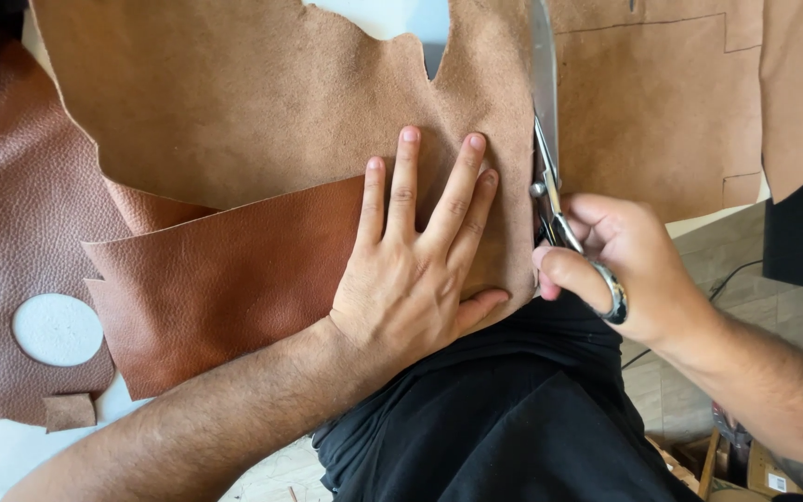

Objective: Marking a pattern on a piece of leather with a pen and then cutting it out using scissors.

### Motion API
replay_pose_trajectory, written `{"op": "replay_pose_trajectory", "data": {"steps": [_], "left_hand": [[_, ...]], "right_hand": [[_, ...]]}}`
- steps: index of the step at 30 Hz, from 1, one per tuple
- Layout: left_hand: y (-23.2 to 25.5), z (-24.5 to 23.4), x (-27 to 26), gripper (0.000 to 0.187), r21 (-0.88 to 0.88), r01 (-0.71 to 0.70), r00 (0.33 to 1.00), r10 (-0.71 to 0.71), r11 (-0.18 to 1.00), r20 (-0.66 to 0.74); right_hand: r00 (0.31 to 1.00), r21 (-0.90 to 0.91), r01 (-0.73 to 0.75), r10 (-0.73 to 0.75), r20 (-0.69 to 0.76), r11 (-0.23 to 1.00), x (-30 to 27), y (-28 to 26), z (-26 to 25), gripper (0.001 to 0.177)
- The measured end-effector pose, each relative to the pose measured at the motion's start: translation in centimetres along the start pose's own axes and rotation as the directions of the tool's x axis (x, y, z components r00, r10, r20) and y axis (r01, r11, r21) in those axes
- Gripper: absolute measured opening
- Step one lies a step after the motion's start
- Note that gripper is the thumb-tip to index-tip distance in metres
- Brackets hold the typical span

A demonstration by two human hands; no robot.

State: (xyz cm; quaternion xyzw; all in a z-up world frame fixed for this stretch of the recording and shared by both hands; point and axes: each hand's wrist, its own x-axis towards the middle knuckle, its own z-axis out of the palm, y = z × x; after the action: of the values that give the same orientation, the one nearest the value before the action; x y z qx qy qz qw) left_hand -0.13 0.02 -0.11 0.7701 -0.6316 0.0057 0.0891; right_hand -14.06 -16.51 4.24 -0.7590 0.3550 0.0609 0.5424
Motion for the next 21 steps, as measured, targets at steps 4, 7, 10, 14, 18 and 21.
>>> {"op": "replay_pose_trajectory", "data": {"steps": [4,7,10,14,18,21], "left_hand": [[0.00,-0.10,0.11,0.112,0.009,-0.003,1.000,0.003,1.000,-0.001],[0.01,-0.03,0.10,0.112,0.009,-0.001,1.000,0.001,1.000,-0.005],[0.06,-0.02,0.09,0.112,0.009,0.002,1.000,-0.002,1.000,-0.005],[0.00,0.00,0.07,0.110,-0.002,-0.005,1.000,0.005,1.000,-0.004],[0.02,-0.03,0.12,0.111,0.003,0.000,1.000,0.000,1.000,-0.004],[0.06,-0.04,0.03,0.110,0.001,-0.001,1.000,0.001,1.000,-0.010]], "right_hand": [[1.000,0.061,0.015,-0.016,0.020,0.998,0.56,-1.00,-0.38,0.012],[0.999,0.066,0.023,-0.025,0.029,0.998,0.74,-1.08,-0.27,0.014],[0.997,0.110,0.055,-0.060,0.041,0.992,0.96,-0.64,-0.32,0.017],[1.000,0.100,0.023,-0.024,0.006,0.995,0.79,-0.37,-0.05,0.017],[0.998,-0.041,0.045,-0.047,-0.029,0.998,0.52,-0.47,0.11,0.021],[0.999,-0.049,0.032,-0.034,-0.026,0.998,0.73,-0.16,-0.14,0.022]]}}
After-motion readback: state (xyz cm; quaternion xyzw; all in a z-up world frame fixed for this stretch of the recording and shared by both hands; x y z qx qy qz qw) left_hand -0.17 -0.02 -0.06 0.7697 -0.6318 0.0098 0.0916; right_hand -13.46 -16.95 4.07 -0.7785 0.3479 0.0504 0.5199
